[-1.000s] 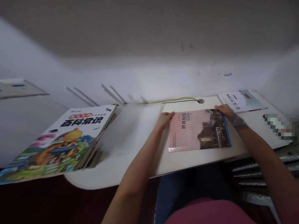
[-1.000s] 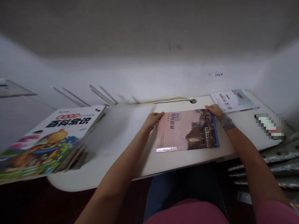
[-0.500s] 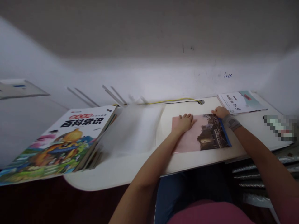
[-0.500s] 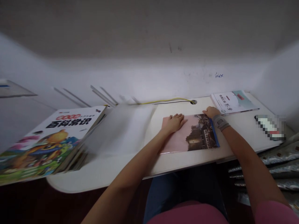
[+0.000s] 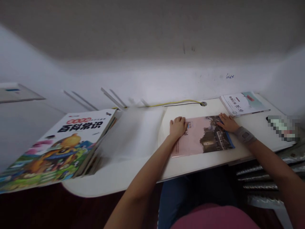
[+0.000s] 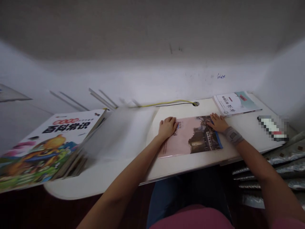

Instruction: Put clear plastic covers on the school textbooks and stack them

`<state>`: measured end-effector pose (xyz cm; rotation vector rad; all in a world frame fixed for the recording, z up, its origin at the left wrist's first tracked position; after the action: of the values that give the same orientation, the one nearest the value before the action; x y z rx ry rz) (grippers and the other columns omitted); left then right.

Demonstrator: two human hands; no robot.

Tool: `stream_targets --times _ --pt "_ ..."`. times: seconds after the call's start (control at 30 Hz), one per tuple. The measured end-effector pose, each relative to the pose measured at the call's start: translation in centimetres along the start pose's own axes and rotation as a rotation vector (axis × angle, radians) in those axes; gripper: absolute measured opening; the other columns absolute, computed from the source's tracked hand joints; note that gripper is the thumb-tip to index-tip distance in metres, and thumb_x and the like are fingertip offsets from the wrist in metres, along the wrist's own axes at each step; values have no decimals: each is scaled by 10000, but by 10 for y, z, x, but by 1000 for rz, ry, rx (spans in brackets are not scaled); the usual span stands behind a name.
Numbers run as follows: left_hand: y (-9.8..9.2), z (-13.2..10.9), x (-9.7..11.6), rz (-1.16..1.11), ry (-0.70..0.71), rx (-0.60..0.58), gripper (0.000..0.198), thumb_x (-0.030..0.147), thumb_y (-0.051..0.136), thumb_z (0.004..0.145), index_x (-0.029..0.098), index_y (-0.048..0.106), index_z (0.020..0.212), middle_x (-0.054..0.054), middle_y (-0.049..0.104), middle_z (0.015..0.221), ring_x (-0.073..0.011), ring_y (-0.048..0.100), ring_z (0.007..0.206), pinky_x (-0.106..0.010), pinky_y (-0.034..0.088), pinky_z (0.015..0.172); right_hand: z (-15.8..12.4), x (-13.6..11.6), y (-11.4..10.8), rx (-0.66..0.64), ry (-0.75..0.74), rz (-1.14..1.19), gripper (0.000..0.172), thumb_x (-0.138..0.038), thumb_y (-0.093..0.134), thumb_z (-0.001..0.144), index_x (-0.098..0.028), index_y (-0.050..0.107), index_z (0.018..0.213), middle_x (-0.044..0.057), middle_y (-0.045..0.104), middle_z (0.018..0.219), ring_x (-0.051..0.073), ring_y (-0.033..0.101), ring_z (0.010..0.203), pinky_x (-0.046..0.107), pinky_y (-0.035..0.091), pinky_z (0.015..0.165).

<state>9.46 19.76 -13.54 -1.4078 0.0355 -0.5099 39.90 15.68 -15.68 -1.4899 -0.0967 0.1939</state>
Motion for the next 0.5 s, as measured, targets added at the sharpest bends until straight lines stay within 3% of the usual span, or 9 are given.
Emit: stream_targets --times 0.13,0.33,0.4,0.5 --pt "-6 15 -10 -60 -104 41 439 445 375 879 112 612 1040 -228 571 1156 -364 449 1153 -505 259 968 -4 7 3 -2 25 -20 623 -504 269 927 -123 310 1419 192 303 1470 319 260 1361 549 245 1053" --pt "-14 36 -22 -289 -228 -20 392 557 609 696 174 609 615 -157 654 775 -340 573 929 -405 382 826 -1 2 6 -8 45 -24 635 -522 271 921 -131 312 1420 181 286 1481 319 251 1365 552 234 1057" --pt "-21 33 -29 -407 -277 -42 413 571 647 647 188 549 528 -110 614 623 -306 602 806 -371 412 745 -1 3 6 -10 45 -19 628 -525 280 919 -151 313 1421 176 283 1483 315 248 1367 551 234 1057" --pt "-33 13 -40 -623 -343 -70 418 587 619 667 188 540 571 -57 580 548 -241 610 683 -327 440 642 -1 4 6 -11 48 -12 621 -527 289 916 -171 314 1423 171 283 1484 315 251 1366 559 237 1052"
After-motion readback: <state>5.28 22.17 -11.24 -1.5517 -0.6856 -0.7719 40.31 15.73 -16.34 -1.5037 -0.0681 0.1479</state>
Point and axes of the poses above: each hand's wrist, its own z-axis towards the middle knuckle, its own y-axis out of the palm, x = y × z, the point moved 3 cm from there along z, towards the middle knuckle
